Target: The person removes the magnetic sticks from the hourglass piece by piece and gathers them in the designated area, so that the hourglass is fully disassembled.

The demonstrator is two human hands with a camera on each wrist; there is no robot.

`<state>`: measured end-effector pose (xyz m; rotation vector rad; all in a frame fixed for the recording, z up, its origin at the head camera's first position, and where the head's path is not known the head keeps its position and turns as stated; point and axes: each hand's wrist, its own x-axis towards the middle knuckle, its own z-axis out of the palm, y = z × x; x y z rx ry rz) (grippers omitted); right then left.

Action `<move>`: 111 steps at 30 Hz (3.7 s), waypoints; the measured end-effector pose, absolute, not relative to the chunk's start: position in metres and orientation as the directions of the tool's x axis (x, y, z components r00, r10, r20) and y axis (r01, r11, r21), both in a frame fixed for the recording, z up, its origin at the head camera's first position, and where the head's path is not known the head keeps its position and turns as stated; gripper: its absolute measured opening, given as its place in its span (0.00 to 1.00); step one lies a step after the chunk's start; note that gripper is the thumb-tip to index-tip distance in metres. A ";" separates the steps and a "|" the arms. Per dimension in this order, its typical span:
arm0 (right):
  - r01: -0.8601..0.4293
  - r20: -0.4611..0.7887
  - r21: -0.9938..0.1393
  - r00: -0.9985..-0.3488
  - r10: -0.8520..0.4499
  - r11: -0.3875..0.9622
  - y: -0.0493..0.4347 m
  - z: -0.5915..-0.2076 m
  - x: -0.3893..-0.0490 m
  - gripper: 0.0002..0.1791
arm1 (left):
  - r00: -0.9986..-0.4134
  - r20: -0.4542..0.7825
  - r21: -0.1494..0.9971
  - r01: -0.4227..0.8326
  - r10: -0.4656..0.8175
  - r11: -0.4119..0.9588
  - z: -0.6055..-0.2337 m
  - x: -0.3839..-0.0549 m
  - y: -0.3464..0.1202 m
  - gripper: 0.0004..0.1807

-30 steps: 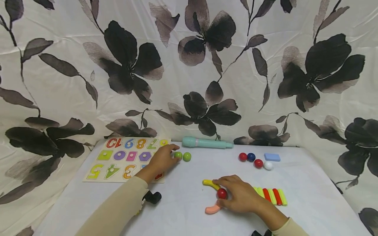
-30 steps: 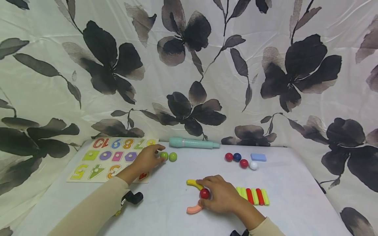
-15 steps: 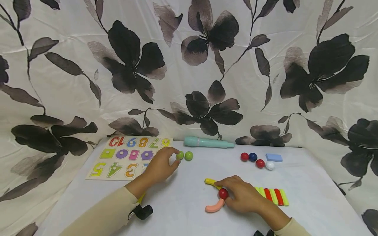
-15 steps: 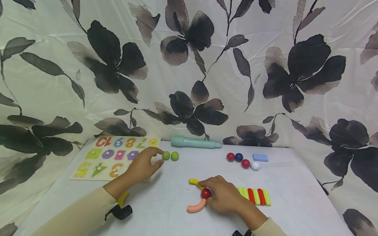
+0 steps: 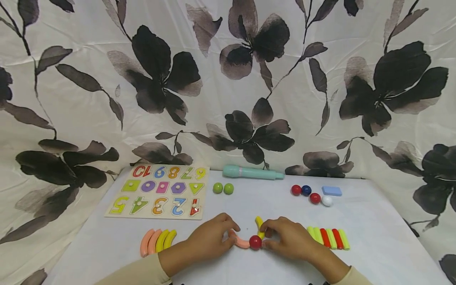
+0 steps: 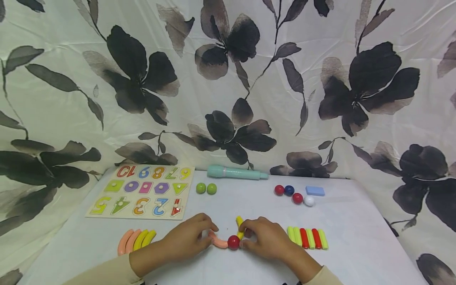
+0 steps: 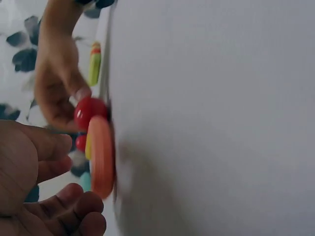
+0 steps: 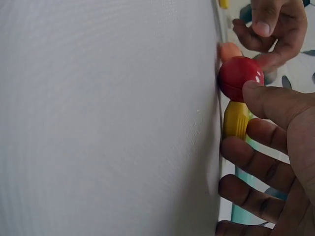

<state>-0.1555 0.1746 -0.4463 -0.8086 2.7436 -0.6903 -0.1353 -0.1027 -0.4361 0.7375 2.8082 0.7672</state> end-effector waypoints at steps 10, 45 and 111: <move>-0.457 -0.039 -0.500 -0.837 -0.546 0.736 0.171 -0.450 -0.153 0.14 | -0.835 0.051 0.441 0.511 0.548 0.738 -0.451 -0.131 -0.078 0.08; -0.451 -0.057 -0.497 -0.835 -0.547 0.741 0.174 -0.453 -0.156 0.15 | -0.817 -0.024 0.498 0.490 0.576 0.716 -0.452 -0.135 -0.128 0.18; -0.444 -0.075 -0.502 -0.833 -0.549 0.742 0.174 -0.454 -0.156 0.16 | -0.785 -0.064 0.461 0.525 0.617 0.716 -0.431 -0.114 -0.137 0.24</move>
